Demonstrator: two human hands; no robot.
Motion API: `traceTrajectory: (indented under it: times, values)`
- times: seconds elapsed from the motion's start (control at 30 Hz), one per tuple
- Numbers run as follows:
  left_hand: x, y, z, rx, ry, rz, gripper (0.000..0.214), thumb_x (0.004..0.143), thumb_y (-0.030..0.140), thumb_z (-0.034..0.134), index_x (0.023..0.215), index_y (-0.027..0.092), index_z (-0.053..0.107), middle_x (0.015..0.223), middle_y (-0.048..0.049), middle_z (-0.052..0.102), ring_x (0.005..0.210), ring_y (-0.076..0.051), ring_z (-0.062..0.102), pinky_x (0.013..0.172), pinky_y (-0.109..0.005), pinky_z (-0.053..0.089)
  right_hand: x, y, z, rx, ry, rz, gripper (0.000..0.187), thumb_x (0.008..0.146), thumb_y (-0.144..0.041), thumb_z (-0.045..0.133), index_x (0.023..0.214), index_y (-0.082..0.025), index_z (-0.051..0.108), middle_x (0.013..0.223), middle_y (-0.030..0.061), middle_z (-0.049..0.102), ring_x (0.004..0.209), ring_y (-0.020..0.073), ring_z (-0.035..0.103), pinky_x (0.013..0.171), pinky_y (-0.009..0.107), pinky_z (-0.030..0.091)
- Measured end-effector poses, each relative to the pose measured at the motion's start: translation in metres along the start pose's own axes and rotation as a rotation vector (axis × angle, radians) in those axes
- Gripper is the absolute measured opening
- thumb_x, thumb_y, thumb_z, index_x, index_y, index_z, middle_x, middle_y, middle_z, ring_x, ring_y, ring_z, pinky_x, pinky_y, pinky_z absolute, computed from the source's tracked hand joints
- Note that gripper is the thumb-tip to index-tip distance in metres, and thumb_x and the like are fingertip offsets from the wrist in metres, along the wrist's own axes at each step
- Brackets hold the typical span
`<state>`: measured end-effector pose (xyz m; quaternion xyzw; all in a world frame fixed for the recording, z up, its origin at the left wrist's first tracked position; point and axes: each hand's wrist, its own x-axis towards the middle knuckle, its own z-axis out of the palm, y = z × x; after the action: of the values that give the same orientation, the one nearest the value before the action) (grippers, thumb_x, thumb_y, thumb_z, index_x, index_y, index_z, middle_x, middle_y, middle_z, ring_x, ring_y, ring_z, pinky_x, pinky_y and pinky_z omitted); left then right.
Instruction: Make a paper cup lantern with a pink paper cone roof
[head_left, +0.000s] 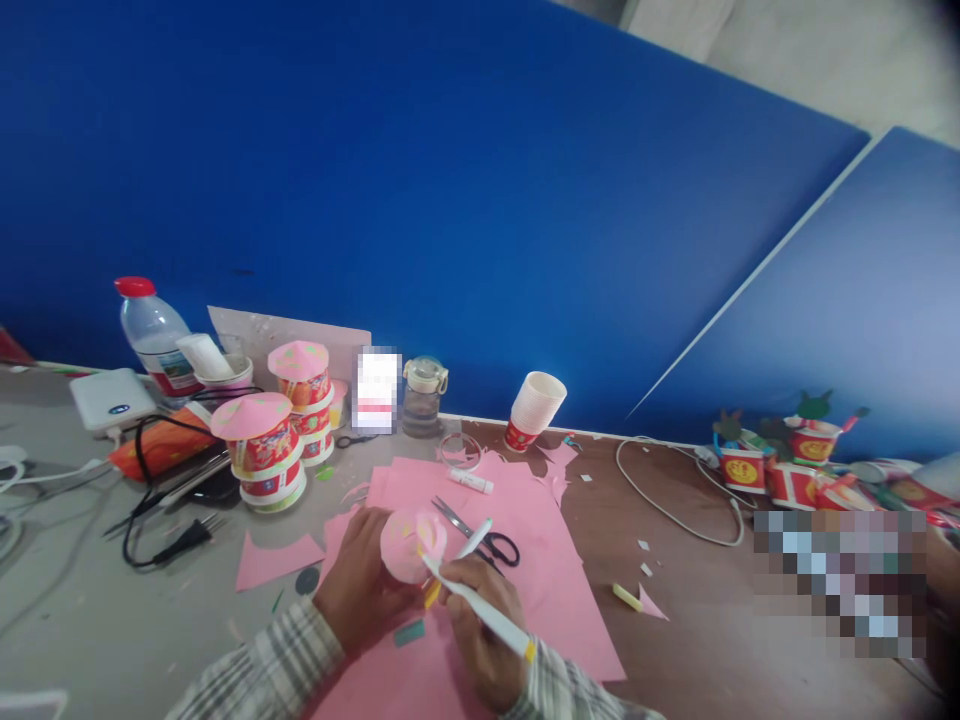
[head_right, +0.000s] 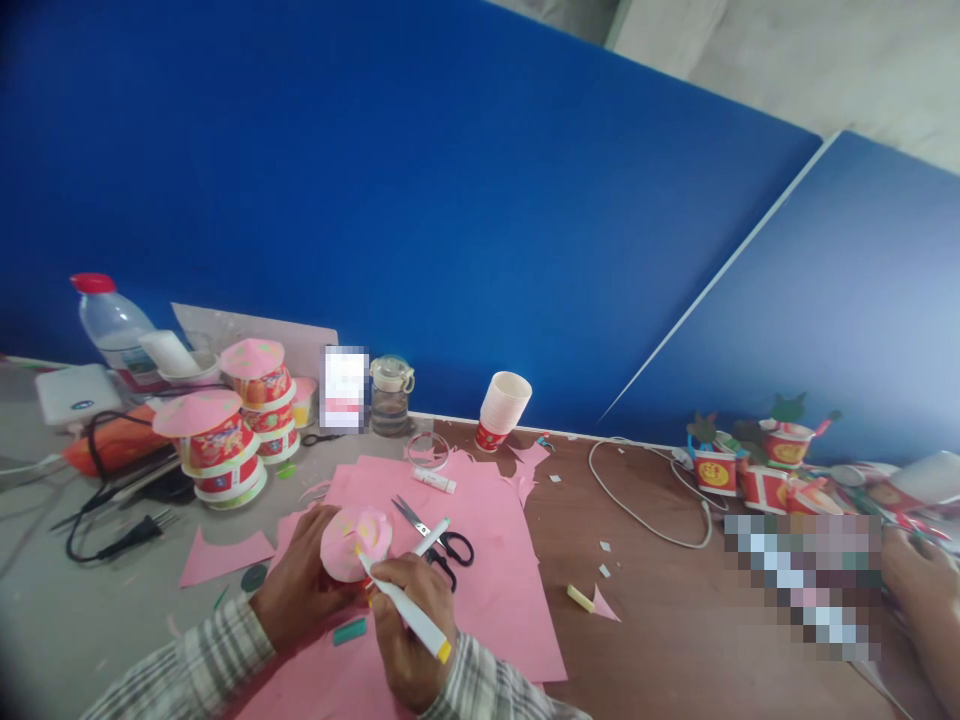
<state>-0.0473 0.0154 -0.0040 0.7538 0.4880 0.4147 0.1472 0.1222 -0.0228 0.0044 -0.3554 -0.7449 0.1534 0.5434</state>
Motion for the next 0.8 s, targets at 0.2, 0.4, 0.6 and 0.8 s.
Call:
traceTrajectory:
  times: [0.2, 0.4, 0.6, 0.8]
  values:
    - [-0.0021, -0.0028, 0.0023, 0.002, -0.002, -0.015, 0.039, 0.042, 0.035, 0.072, 0.076, 0.028, 0.055, 0.073, 0.0007, 0.056, 0.072, -0.025, 0.05, 0.065, -0.041, 0.043, -0.0047, 0.0048, 0.003, 0.003, -0.006, 0.014, 0.018, 0.081, -0.016, 0.052, 0.097, -0.02, 0.061, 0.071, 0.002, 0.067, 0.062, 0.0184, 0.066, 0.058, 0.028, 0.056]
    - [-0.0015, -0.0032, 0.0016, 0.005, -0.007, 0.004, 0.038, 0.043, 0.035, 0.071, 0.077, 0.028, 0.055, 0.073, 0.0004, 0.056, 0.072, -0.026, 0.051, 0.066, -0.042, 0.043, -0.0054, 0.0034, 0.0022, -0.017, -0.008, 0.007, 0.018, 0.082, -0.017, 0.052, 0.097, -0.021, 0.061, 0.07, 0.0011, 0.067, 0.059, 0.0189, 0.066, 0.056, 0.029, 0.056]
    - [-0.0008, -0.0004, 0.0003, 0.008, -0.01, 0.001, 0.035, 0.044, 0.035, 0.07, 0.075, 0.028, 0.055, 0.072, 0.0005, 0.057, 0.07, -0.025, 0.051, 0.065, -0.042, 0.044, -0.004, 0.0037, 0.0016, -0.004, -0.014, 0.013, 0.018, 0.082, -0.016, 0.052, 0.096, -0.021, 0.061, 0.069, 0.0009, 0.067, 0.058, 0.0182, 0.065, 0.055, 0.028, 0.056]
    - [-0.0009, -0.0015, 0.0007, 0.025, 0.006, 0.009, 0.039, 0.044, 0.037, 0.07, 0.078, 0.028, 0.055, 0.073, 0.0003, 0.058, 0.072, -0.025, 0.051, 0.065, -0.041, 0.044, -0.0051, 0.004, 0.001, -0.023, -0.005, 0.006, 0.019, 0.081, -0.016, 0.052, 0.097, -0.021, 0.061, 0.07, 0.0013, 0.067, 0.06, 0.0188, 0.066, 0.056, 0.028, 0.055]
